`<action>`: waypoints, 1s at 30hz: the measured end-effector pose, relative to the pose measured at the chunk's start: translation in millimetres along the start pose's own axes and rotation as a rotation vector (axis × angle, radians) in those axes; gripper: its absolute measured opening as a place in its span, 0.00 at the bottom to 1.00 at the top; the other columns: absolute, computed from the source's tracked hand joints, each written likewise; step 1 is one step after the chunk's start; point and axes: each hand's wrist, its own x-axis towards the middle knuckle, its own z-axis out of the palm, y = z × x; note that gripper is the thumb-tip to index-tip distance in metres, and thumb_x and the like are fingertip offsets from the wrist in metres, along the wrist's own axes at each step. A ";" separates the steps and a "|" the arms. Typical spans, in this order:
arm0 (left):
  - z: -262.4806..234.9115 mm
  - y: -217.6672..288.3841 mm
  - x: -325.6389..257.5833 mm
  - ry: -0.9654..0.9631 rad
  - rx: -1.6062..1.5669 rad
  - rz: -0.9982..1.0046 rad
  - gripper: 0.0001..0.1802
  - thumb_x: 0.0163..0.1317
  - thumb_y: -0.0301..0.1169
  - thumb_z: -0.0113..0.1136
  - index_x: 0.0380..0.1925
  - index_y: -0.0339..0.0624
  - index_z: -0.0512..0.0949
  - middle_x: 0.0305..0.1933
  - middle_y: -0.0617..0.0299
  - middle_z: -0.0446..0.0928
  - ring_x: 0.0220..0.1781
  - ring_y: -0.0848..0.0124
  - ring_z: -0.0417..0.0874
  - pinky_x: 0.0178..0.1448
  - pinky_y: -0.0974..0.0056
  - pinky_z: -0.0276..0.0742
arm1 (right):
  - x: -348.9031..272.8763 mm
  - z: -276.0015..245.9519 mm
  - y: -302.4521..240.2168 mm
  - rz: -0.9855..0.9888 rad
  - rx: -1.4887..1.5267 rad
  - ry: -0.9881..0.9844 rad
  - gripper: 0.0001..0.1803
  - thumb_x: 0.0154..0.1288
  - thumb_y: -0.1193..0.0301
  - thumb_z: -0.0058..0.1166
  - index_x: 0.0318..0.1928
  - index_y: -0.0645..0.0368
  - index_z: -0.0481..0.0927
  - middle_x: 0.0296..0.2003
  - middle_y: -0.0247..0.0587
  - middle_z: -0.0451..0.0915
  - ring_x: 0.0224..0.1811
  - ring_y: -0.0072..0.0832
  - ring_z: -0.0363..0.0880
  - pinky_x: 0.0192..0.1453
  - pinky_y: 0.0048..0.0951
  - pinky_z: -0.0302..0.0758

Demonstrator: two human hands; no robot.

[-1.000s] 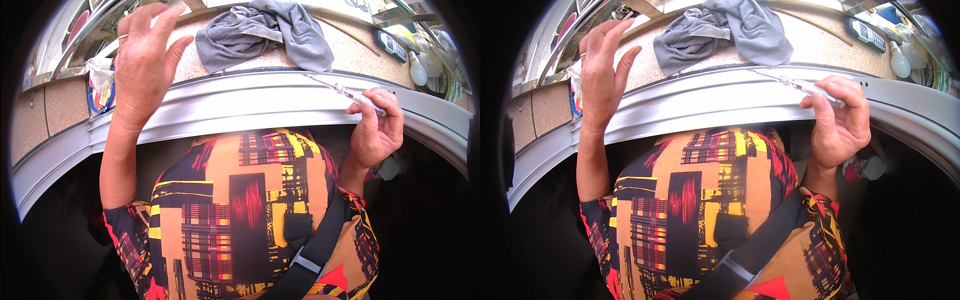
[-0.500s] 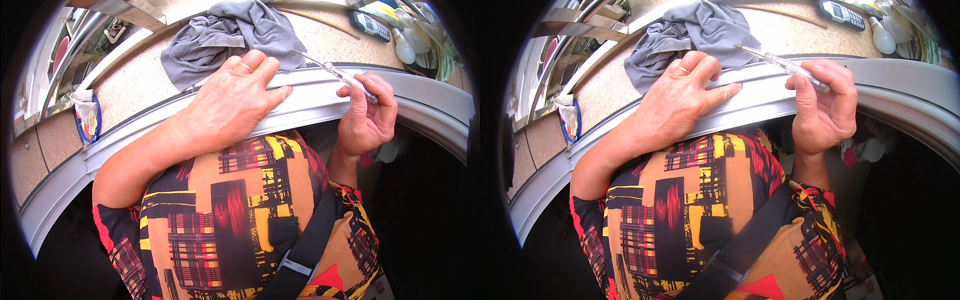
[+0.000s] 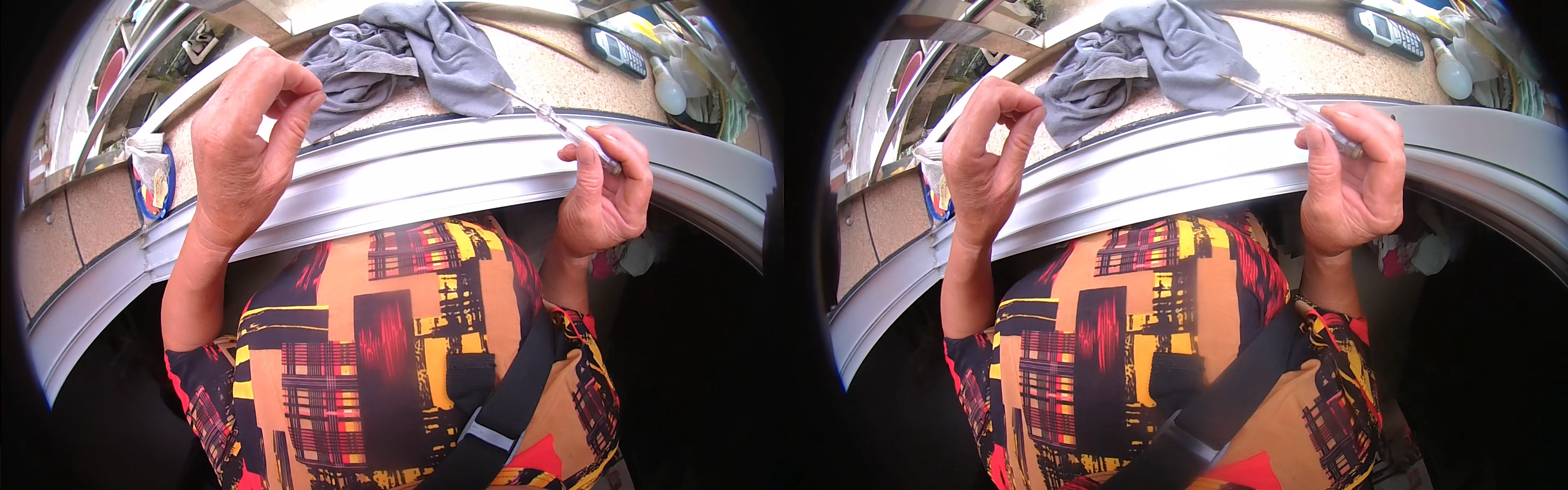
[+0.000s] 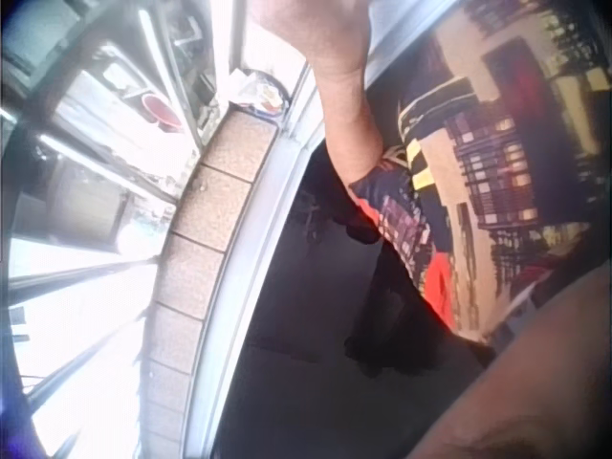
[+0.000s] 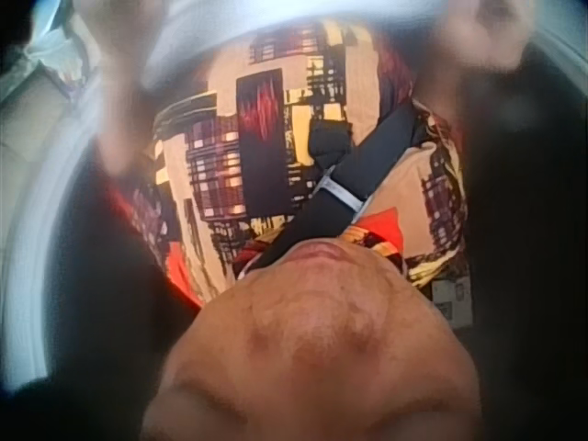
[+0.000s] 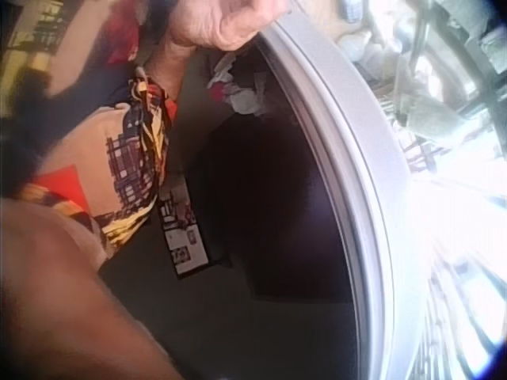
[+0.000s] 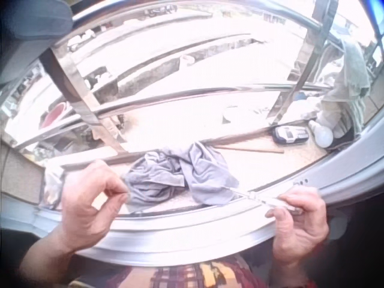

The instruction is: The person cleans the tracks of a window frame by using a small stick to scrape out debris, wiping the surfaces with a cloth, and applying a liquid from a small syringe into the mechanism.

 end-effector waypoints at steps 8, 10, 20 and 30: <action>-75.9 -67.8 -72.4 -0.033 0.509 -0.168 0.21 0.70 0.50 0.56 0.38 0.41 0.80 0.47 0.52 0.76 0.56 0.53 0.72 0.59 0.51 0.68 | 0.7 -7.0 4.5 0.026 -0.096 -0.054 0.12 0.65 0.88 0.56 0.48 0.73 0.76 0.46 0.55 0.79 0.33 0.29 0.81 0.38 0.27 0.84; -79.1 -61.2 -90.4 -0.083 0.426 -0.246 0.17 0.67 0.41 0.62 0.49 0.43 0.80 0.61 0.53 0.72 0.63 0.53 0.69 0.65 0.53 0.66 | 2.3 -8.6 8.5 0.029 -0.136 -0.056 0.11 0.66 0.88 0.56 0.48 0.72 0.76 0.46 0.54 0.79 0.33 0.29 0.80 0.39 0.27 0.82; -56.8 -30.0 -121.7 -0.207 0.135 -0.176 0.13 0.59 0.22 0.62 0.45 0.43 0.84 0.39 0.59 0.72 0.45 0.60 0.73 0.50 0.60 0.71 | 4.5 -7.2 22.6 0.166 -0.113 -0.110 0.10 0.66 0.87 0.56 0.47 0.73 0.77 0.44 0.52 0.80 0.30 0.27 0.80 0.38 0.26 0.80; -42.6 -31.0 -95.2 -0.375 0.183 -0.038 0.16 0.57 0.29 0.65 0.47 0.41 0.83 0.40 0.56 0.69 0.49 0.57 0.72 0.54 0.56 0.70 | 3.1 4.1 28.6 0.179 -0.106 -0.143 0.10 0.66 0.87 0.58 0.47 0.70 0.78 0.42 0.49 0.81 0.31 0.26 0.81 0.39 0.25 0.81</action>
